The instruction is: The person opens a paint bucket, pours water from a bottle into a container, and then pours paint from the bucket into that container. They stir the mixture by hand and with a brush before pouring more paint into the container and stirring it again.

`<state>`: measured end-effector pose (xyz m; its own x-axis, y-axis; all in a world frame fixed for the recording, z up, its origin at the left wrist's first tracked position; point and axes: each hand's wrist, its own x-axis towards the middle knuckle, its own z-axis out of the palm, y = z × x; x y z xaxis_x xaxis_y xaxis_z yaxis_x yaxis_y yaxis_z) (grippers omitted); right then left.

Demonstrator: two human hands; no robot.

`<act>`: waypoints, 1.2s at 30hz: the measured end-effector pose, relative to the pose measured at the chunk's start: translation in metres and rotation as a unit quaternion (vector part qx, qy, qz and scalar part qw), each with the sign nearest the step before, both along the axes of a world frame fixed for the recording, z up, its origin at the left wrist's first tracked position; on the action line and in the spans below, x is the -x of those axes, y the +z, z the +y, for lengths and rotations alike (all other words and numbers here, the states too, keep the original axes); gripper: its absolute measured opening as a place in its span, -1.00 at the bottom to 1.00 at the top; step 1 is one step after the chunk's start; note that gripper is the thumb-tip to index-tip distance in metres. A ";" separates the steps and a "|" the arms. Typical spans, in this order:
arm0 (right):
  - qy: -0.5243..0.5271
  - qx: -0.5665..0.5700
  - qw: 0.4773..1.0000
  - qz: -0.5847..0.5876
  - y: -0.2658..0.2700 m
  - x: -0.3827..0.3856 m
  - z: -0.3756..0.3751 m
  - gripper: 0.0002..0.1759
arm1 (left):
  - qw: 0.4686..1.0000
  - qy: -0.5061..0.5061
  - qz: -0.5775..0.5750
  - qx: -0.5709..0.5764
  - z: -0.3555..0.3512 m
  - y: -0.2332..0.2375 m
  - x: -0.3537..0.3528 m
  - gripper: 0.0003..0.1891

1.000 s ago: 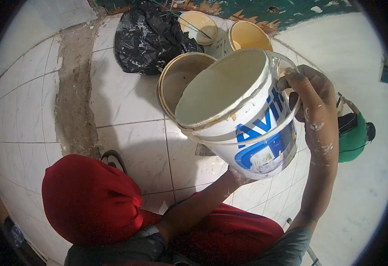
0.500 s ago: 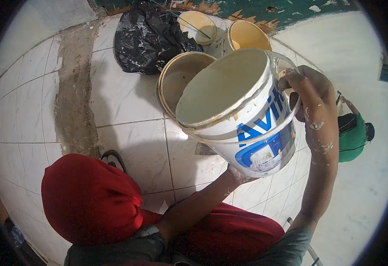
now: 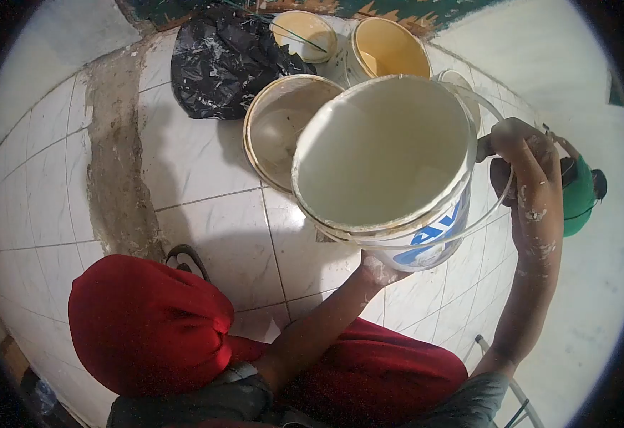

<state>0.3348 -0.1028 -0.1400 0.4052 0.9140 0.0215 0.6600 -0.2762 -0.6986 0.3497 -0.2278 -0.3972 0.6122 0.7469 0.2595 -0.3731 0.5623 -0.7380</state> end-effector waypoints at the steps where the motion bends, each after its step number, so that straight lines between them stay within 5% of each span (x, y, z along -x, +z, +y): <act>1: -0.014 0.012 1.000 -0.004 0.003 0.003 -0.003 -0.66 | 1.000 -0.021 -0.001 0.021 0.000 -0.002 0.000 -0.09; 6: -0.026 0.012 1.000 0.002 0.001 -0.011 -0.013 -0.65 | 0.994 -0.087 0.035 0.057 -0.002 -0.009 0.004 -0.22; 10: -0.031 0.020 0.999 0.013 -0.002 -0.024 -0.017 -0.63 | 0.992 -0.104 0.053 0.057 -0.005 -0.020 -0.002 -0.11; 14: -0.026 0.017 1.000 0.000 -0.002 -0.024 -0.020 -0.64 | 0.983 -0.136 -0.012 0.120 -0.011 -0.022 0.003 -0.29; 16: -0.003 0.021 1.000 0.000 -0.002 -0.024 -0.020 -0.67 | 0.992 -0.089 0.076 0.036 -0.013 -0.021 0.006 -0.32; 22: -0.020 0.000 1.000 -0.013 -0.004 -0.018 -0.021 -0.69 | 0.999 0.041 0.008 -0.018 -0.011 -0.015 0.006 -0.39; 36: 0.130 0.033 0.990 -0.052 -0.004 0.001 -0.007 -0.63 | 0.999 -0.051 0.013 -0.011 0.016 0.032 0.021 -0.43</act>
